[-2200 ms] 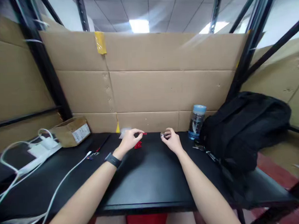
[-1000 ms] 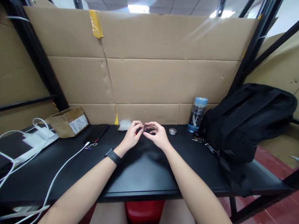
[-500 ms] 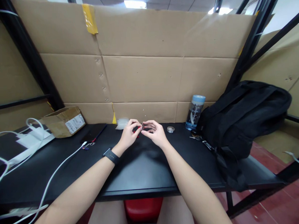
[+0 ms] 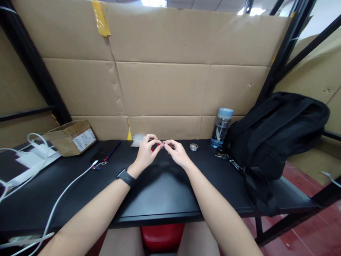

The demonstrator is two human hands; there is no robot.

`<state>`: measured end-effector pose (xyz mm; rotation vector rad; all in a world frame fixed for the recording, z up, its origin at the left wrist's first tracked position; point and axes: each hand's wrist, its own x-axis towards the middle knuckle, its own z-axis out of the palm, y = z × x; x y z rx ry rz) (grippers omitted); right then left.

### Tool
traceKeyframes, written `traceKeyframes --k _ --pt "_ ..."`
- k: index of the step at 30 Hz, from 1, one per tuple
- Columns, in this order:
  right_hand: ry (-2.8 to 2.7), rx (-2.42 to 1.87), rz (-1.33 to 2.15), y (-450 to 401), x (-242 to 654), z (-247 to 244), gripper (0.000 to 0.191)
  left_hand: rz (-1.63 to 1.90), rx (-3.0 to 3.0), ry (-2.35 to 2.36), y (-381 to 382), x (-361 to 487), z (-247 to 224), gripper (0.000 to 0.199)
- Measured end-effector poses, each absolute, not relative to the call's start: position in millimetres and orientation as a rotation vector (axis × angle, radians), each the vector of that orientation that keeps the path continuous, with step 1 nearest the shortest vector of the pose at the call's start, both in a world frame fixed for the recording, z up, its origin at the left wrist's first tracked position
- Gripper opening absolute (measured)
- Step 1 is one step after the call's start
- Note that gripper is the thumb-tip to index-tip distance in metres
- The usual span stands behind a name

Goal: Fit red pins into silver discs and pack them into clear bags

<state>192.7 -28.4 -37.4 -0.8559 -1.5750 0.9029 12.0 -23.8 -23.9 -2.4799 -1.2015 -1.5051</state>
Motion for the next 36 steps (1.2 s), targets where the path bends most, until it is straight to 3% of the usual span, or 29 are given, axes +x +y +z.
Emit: traceKeyframes --k 5,9,12,16,28,33,36 --pt "-1.656 -0.871 0.794 -22.1 198.0 -42.4 0.031 -1.581 -2.498 -1.234 -23.5 9.8 -18.4 0.017" --pt "-1.835 -1.011 0.492 -18.9 209.5 -41.6 0.022 -1.748 -2.396 -1.315 -15.4 -0.6 -14.5 0.024" --pt "-1.922 -1.028 0.336 -20.1 217.9 -37.4 0.016 -1.675 -2.4 -1.353 -7.4 -9.1 -16.7 0.02" --pt "-1.899 -1.011 0.348 -22.9 222.9 -32.5 0.014 -1.487 -2.422 -1.382 1.9 -17.0 -22.3 0.012" --pt "-2.063 -1.061 0.411 -23.7 227.7 -35.5 0.01 -1.283 -2.464 -1.48 15.3 -31.6 -29.7 0.016" --pt "-2.033 -1.169 0.129 -20.5 228.5 -40.8 0.011 -1.228 -2.528 -1.44 12.3 -26.6 -31.1 0.016" --pt "-2.048 -1.098 0.154 -22.3 234.2 -34.9 0.011 -1.242 -2.502 -1.459 12.1 -26.9 -30.3 0.017"
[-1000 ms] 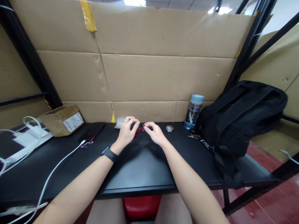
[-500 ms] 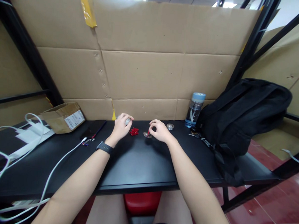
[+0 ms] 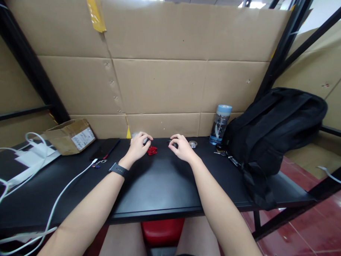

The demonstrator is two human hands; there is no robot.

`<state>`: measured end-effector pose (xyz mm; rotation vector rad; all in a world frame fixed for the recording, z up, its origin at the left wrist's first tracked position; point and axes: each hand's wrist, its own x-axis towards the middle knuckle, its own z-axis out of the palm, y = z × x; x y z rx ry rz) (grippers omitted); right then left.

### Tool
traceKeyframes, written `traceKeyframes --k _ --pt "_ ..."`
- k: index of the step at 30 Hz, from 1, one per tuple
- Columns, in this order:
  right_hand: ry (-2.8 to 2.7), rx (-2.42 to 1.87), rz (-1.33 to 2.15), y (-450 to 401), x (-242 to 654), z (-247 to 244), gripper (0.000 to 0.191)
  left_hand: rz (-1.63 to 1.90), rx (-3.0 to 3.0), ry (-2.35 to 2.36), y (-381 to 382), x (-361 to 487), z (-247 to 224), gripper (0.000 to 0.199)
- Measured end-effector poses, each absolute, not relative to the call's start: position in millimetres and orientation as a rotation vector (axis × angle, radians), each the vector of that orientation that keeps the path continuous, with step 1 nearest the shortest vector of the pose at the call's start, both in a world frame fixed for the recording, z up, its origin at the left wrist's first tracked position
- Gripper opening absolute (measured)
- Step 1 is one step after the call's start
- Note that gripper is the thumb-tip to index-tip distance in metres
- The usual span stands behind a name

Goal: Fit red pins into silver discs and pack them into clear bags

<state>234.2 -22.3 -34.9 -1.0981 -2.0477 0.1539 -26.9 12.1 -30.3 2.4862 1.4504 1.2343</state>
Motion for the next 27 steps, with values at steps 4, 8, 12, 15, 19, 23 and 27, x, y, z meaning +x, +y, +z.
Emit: traceKeyframes --k 4,8,12,15,19,23,27 --pt "-2.15 -1.138 0.145 -26.7 244.0 -27.4 0.01 1.225 2.476 1.478 14.2 -29.8 -30.8 0.016" --pt "-2.195 -1.145 0.145 -29.8 249.5 -24.5 0.008 1.224 2.48 1.481 16.3 -31.1 -31.6 0.015" --pt "-2.231 -1.206 0.107 -33.2 249.3 -20.1 0.01 1.241 2.477 1.485 16.6 -31.3 -31.1 0.015" --pt "-2.226 -1.202 0.081 -37.0 248.2 -15.8 0.009 1.234 2.474 1.491 16.2 -31.7 -30.7 0.015" --pt "-2.373 -1.187 0.167 -41.8 250.2 -11.4 0.006 1.217 2.478 1.501 16.0 -32.6 -30.5 0.015" --pt "-2.352 -1.308 0.097 -45.2 251.2 -8.4 0.009 1.217 2.477 1.518 16.0 -33.0 -30.2 0.015" --pt "-2.391 -1.244 0.143 -46.9 249.7 -6.7 0.008 1.195 2.469 1.54 15.7 -33.5 -29.1 0.015"
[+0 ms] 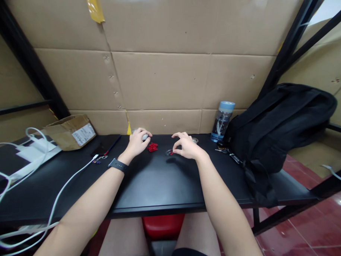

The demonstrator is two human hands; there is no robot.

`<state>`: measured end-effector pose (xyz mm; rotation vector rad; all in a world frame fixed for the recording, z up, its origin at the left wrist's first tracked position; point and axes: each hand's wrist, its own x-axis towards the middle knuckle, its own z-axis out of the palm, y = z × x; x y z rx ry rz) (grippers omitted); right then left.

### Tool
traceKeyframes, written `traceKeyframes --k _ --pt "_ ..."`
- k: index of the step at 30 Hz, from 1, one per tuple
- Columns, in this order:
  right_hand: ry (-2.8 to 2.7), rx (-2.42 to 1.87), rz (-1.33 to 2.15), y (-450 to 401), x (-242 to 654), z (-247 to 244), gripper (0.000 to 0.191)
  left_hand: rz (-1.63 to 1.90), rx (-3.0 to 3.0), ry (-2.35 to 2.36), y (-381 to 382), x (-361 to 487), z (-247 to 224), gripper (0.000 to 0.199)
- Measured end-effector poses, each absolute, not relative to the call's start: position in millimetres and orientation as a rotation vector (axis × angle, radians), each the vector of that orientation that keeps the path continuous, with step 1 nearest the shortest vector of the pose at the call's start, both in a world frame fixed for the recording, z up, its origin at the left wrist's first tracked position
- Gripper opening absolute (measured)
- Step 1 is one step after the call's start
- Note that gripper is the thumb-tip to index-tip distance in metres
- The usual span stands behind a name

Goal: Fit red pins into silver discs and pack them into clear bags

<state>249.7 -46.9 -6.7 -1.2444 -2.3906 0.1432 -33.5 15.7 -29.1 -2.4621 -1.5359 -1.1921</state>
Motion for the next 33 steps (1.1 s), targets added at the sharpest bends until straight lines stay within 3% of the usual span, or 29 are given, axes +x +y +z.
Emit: traceKeyframes --k 26,33 --pt "-2.371 -1.229 0.213 -42.3 255.8 -9.3 0.009 -1.066 -2.42 -1.636 18.1 -37.6 -31.8 0.014" --pt "-2.329 -1.264 0.24 -41.4 254.7 -10.4 0.008 -0.89 -2.415 -1.626 22.8 -42.7 -39.3 0.019"
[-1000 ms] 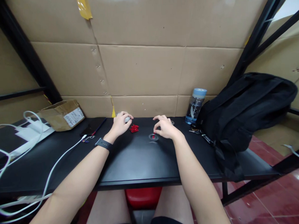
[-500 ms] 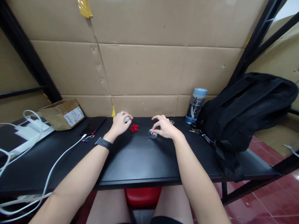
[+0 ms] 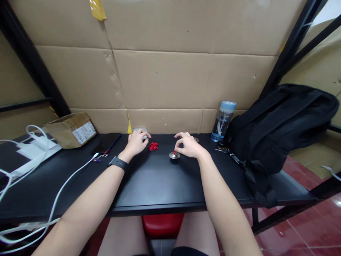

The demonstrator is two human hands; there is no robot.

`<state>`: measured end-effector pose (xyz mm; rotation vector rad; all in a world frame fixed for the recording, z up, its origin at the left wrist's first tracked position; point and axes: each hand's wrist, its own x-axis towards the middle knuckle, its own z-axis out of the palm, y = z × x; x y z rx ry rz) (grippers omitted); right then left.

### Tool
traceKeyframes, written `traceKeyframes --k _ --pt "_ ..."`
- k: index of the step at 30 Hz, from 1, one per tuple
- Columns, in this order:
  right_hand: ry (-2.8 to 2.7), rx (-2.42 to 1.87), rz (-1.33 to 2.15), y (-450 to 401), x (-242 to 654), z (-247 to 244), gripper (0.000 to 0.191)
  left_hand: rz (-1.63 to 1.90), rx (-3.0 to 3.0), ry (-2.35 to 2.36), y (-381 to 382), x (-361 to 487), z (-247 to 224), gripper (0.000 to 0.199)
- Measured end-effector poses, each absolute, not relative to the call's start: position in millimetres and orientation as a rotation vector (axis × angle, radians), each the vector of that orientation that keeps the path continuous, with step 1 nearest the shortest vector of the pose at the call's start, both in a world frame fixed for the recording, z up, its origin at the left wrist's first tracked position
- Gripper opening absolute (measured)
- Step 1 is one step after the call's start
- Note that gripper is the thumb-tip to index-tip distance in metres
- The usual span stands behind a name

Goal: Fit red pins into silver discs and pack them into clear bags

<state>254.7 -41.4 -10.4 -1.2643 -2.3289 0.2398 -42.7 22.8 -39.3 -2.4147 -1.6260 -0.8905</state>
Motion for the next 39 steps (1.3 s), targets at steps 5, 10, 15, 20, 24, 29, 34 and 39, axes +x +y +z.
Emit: traceKeyframes --k 5,10,15,20,24,29,34,39 --pt "-2.321 -1.3 0.261 -41.5 253.8 -10.1 0.008 -0.772 -2.43 -1.586 26.6 -45.8 -47.1 0.026" --pt "-2.317 -1.304 0.26 -40.7 254.2 -11.4 0.008 -0.693 -2.508 -1.541 26.9 -46.2 -50.8 0.029" --pt "-2.348 -1.299 0.25 -38.0 255.6 -15.0 0.007 -0.648 -2.564 -1.544 26.0 -46.1 -47.4 0.025" --pt "-2.239 -1.396 0.204 -28.4 267.5 -19.6 0.011 -0.648 -2.577 -1.538 24.7 -45.1 -42.0 0.02" --pt "-1.936 -1.759 0.05 -17.2 285.8 -27.7 0.023 -0.668 -2.621 -1.536 22.0 -42.4 -40.1 0.016" --pt "-1.764 -2.021 0.039 -6.2 304.3 -44.3 0.041 -0.662 -2.614 -1.553 19.6 -38.5 -39.5 0.014" --pt "-1.742 -2.003 0.087 5.1 311.4 -61.3 0.041 -0.665 -2.611 -1.548 19.3 -37.6 -39.2 0.011" --pt "-1.65 -1.944 0.104 16.3 314.5 -73.4 0.042 -0.69 -2.609 -1.552 18.7 -35.7 -41.2 0.011"
